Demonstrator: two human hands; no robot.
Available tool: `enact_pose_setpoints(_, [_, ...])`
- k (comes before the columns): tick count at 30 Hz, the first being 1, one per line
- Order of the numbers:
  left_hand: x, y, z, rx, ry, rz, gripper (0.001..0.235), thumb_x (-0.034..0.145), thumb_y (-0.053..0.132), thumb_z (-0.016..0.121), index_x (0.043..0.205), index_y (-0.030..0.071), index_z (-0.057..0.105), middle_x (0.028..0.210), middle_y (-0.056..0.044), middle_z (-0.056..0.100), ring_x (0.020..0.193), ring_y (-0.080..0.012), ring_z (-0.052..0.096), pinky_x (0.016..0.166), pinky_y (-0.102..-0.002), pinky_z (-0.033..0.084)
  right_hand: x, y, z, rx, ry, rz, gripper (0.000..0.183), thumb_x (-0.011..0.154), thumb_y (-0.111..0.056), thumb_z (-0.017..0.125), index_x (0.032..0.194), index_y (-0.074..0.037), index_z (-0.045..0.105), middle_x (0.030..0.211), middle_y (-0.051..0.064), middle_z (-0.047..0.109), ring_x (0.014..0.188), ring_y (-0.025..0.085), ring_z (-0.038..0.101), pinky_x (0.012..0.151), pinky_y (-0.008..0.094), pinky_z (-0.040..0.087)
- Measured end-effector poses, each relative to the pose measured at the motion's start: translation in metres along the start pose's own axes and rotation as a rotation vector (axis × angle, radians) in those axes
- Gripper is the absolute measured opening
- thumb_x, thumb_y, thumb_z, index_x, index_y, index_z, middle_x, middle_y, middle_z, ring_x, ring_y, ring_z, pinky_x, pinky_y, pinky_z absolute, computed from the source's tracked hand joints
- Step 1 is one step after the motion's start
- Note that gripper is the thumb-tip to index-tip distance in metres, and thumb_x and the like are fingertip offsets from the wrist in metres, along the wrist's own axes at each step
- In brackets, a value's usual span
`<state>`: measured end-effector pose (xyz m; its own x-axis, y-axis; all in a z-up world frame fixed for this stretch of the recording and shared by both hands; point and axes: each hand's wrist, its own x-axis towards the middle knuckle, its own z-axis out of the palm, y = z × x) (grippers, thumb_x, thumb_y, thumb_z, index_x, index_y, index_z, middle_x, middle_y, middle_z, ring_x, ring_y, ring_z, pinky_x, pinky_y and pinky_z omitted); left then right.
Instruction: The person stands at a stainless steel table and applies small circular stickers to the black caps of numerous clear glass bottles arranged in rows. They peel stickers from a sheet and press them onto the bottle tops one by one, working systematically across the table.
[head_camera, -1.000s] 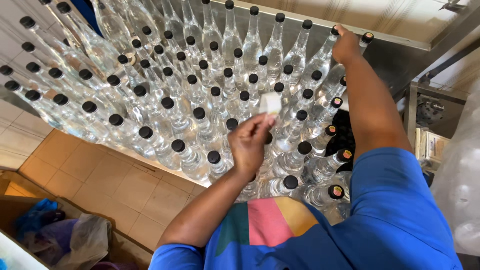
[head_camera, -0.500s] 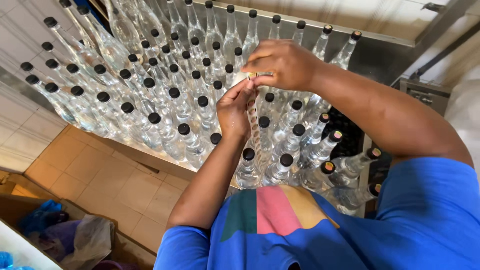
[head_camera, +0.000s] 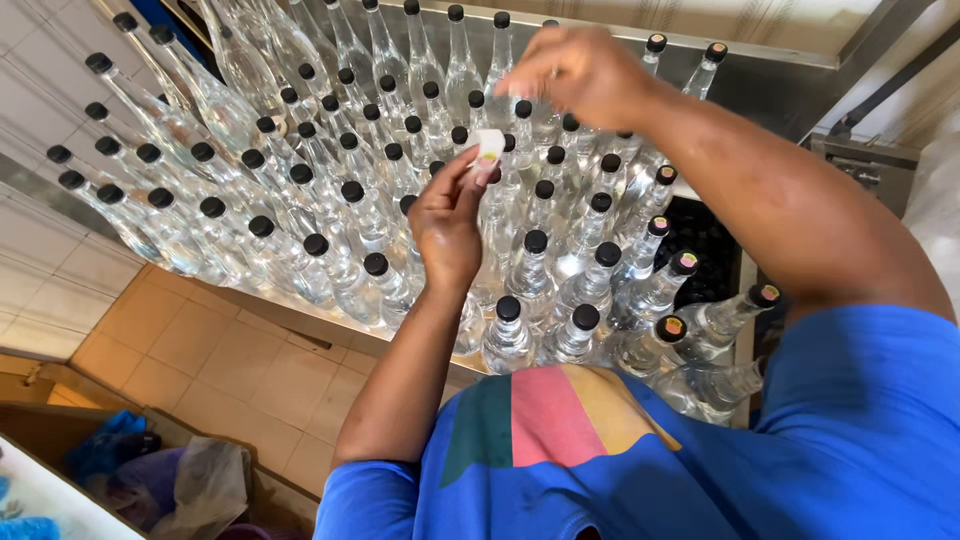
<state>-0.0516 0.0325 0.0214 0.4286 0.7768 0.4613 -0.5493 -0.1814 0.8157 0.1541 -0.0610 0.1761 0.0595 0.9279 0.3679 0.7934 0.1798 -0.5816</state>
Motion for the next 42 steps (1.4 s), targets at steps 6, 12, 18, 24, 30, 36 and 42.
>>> enact_pose_setpoints(6, [0.004, 0.038, -0.029, -0.152, 0.178, -0.249, 0.030, 0.102, 0.005, 0.073, 0.129, -0.006, 0.077, 0.120, -0.027, 0.084, 0.104, -0.0330, 0.084, 0.091, -0.038, 0.069, 0.071, 0.197, -0.002, 0.173, 0.345, 0.473, 0.017, 0.112, -0.021, 0.079, 0.124, -0.009, 0.081, 0.109, 0.004, 0.084, 0.082, 0.006, 0.078, 0.070, 0.016, 0.067])
enact_pose_setpoints(12, [-0.007, 0.043, -0.076, -0.287, 0.232, -0.294, 0.030, 0.098, 0.014, 0.079, 0.121, -0.004, 0.074, 0.118, -0.036, 0.080, 0.099, -0.0420, 0.083, 0.089, -0.048, 0.071, 0.061, 0.388, 0.002, -0.429, 0.329, 0.470, 0.084, 0.093, 0.024, 0.060, 0.164, -0.021, 0.063, 0.165, 0.022, 0.054, 0.148, 0.045, 0.049, 0.112, 0.038, 0.037])
enact_pose_setpoints(18, [-0.011, 0.039, -0.087, -0.421, 0.187, -0.317, 0.026, 0.103, 0.015, 0.077, 0.117, -0.006, 0.075, 0.114, -0.039, 0.079, 0.101, -0.0473, 0.082, 0.095, -0.053, 0.071, 0.038, 0.386, -0.003, -0.486, 0.205, 0.767, 0.095, 0.091, 0.024, 0.060, 0.170, -0.029, 0.055, 0.165, 0.023, 0.053, 0.140, 0.047, 0.058, 0.104, 0.044, 0.048])
enact_pose_setpoints(24, [-0.005, 0.039, -0.079, -0.389, 0.159, -0.283, 0.027, 0.104, 0.014, 0.076, 0.119, -0.009, 0.077, 0.114, -0.035, 0.080, 0.101, -0.0425, 0.083, 0.098, -0.051, 0.071, 0.044, 0.365, -0.003, -0.458, 0.167, 0.819, 0.101, 0.091, 0.031, 0.056, 0.173, -0.028, 0.048, 0.170, 0.016, 0.048, 0.146, 0.048, 0.051, 0.087, 0.043, 0.042])
enact_pose_setpoints(30, [-0.004, 0.030, -0.084, -0.445, 0.202, -0.189, 0.024, 0.104, 0.012, 0.078, 0.120, -0.006, 0.078, 0.112, -0.037, 0.079, 0.100, -0.0444, 0.082, 0.096, -0.054, 0.070, 0.034, 0.396, 0.005, -0.416, 0.255, 0.685, 0.098, 0.089, 0.030, 0.060, 0.170, -0.025, 0.054, 0.152, 0.034, 0.060, 0.112, 0.053, 0.067, 0.070, 0.048, 0.032])
enact_pose_setpoints(36, [0.007, 0.066, -0.114, -0.571, 0.165, 0.072, 0.028, 0.111, 0.033, 0.079, 0.127, 0.010, 0.078, 0.115, -0.013, 0.083, 0.106, -0.0322, 0.078, 0.110, -0.056, 0.061, 0.040, 0.402, 0.005, -0.728, 0.033, 0.724, 0.111, 0.094, 0.031, 0.060, 0.182, -0.033, 0.039, 0.182, 0.016, 0.016, 0.159, 0.049, 0.016, 0.071, 0.069, 0.046])
enact_pose_setpoints(42, [0.016, 0.127, -0.126, -0.343, 0.591, 0.295, 0.033, 0.104, 0.025, 0.085, 0.129, 0.004, 0.078, 0.116, -0.026, 0.082, 0.088, -0.0362, 0.082, 0.077, -0.050, 0.074, 0.056, 0.333, 0.009, -0.281, 0.111, 1.075, 0.097, 0.106, 0.013, 0.041, 0.181, -0.040, 0.011, 0.167, 0.030, 0.045, 0.125, 0.058, 0.057, 0.083, 0.049, 0.044])
